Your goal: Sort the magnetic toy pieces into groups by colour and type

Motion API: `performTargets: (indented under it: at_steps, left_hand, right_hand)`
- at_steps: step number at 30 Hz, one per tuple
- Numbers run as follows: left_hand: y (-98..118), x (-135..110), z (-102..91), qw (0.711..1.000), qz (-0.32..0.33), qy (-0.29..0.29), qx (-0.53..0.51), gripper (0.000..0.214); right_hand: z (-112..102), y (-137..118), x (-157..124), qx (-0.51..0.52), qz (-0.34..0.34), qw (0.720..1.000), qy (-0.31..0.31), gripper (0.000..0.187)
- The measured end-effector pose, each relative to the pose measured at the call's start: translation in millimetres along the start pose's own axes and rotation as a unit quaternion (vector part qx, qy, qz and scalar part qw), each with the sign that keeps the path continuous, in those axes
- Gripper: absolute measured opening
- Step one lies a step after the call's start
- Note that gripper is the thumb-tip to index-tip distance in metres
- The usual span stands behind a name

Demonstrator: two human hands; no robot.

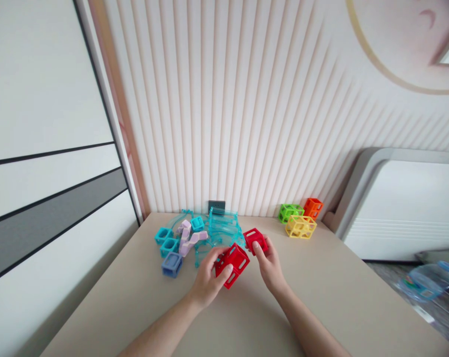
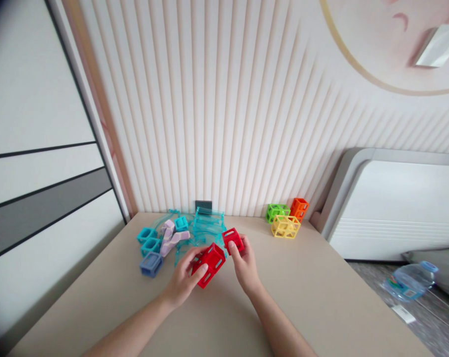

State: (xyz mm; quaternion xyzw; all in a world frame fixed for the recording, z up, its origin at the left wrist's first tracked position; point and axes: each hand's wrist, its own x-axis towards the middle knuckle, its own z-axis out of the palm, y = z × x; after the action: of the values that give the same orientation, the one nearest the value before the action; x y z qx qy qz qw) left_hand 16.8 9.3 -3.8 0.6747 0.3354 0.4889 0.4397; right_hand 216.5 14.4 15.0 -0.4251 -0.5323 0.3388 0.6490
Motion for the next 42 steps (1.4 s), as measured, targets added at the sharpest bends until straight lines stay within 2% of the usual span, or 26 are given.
performTargets:
  at_steps: [9, 15, 18, 21, 24, 28, 33, 38, 42]
  left_hand:
    - [3, 0, 0.1, 1.000, 0.008, -0.001, -0.002, 0.036]
    - [-8, 0, 0.5, 0.998, -0.023, 0.052, -0.021, 0.048]
    - [-9, 0, 0.9, 0.998, -0.018, 0.029, -0.044, 0.053]
    - [-5, 0, 1.8, 0.999, 0.002, -0.009, -0.042, 0.049]
    - [-2, -1, 1.9, 0.999, 0.027, 0.016, -0.005, 0.043]
    - [-6, -3, 0.0, 0.997, 0.046, 0.056, 0.037, 0.041]
    - [-4, -5, -1.1, 0.993, 0.054, 0.076, 0.065, 0.036]
    - [5, -4, -0.9, 0.993, 0.057, 0.081, 0.061, 0.033]
    - [2, -4, -0.2, 0.994, 0.033, 0.095, 0.034, 0.035]
  right_hand:
    - [-2, 9, -8, -0.061, 0.000, 0.994, -0.091, 0.033]
    - [5, 6, -11, 0.006, 0.001, 0.993, -0.120, 0.039]
    - [8, 7, -14, 0.033, 0.029, 0.991, -0.124, 0.054]
    - [7, 8, -18, 0.004, 0.016, 0.993, -0.115, 0.069]
    - [8, 7, -22, -0.027, -0.011, 0.993, -0.113, 0.076]
    - [13, 5, -28, -0.049, -0.032, 0.990, -0.129, 0.075]
    - [14, 8, -30, -0.105, -0.059, 0.983, -0.139, 0.068]
    - [14, 10, -30, -0.089, -0.066, 0.984, -0.142, 0.067]
    - [15, 12, -31, -0.069, -0.066, 0.985, -0.145, 0.071]
